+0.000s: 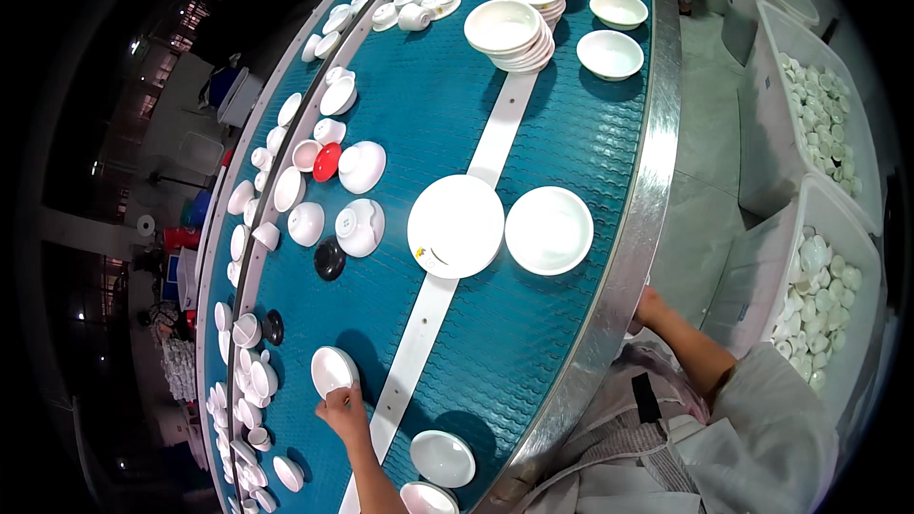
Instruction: The person sorts ceramic bowls and plates on a moving conveyor belt, picking them up by hand and placing them into white bins. They also handle small red lids and a spoon during the sorting process.
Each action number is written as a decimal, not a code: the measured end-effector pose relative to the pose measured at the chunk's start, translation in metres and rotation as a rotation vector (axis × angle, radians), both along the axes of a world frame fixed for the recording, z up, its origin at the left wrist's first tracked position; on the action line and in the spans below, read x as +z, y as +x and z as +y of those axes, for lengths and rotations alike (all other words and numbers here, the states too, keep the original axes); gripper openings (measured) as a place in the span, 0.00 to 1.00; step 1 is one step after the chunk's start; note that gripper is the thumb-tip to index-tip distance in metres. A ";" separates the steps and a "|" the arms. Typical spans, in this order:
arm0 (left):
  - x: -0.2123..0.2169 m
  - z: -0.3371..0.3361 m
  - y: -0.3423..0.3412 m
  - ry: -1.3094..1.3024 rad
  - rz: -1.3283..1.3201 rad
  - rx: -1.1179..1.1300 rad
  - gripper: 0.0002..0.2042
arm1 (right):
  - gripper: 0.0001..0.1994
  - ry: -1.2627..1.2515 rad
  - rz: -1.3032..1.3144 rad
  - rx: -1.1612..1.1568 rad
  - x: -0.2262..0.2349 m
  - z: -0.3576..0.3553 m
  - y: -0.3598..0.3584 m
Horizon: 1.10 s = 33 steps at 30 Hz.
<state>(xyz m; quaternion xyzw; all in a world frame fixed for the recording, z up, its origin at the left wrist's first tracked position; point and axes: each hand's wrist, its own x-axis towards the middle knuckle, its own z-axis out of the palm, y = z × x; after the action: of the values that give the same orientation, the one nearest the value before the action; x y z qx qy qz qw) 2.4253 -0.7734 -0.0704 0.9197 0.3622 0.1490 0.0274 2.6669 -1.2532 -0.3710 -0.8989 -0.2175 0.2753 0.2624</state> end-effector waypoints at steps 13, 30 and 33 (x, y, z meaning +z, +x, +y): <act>0.020 -0.148 0.192 -0.530 -0.280 0.210 0.17 | 0.13 0.281 -0.042 -0.273 0.014 0.030 0.275; -0.021 -0.164 0.413 -1.209 -0.935 0.641 0.21 | 0.14 0.130 0.015 0.033 -0.053 0.056 0.489; -0.022 -0.165 0.449 -1.183 -1.006 0.569 0.21 | 0.14 0.156 0.041 -0.052 -0.036 -0.021 0.485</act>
<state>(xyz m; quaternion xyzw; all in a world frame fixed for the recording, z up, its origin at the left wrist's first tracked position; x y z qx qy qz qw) 2.8744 -0.9388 -0.0926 0.4498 0.5444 0.3287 0.6272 3.1519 -1.2741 -0.4066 -0.8754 -0.2095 0.2689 0.3428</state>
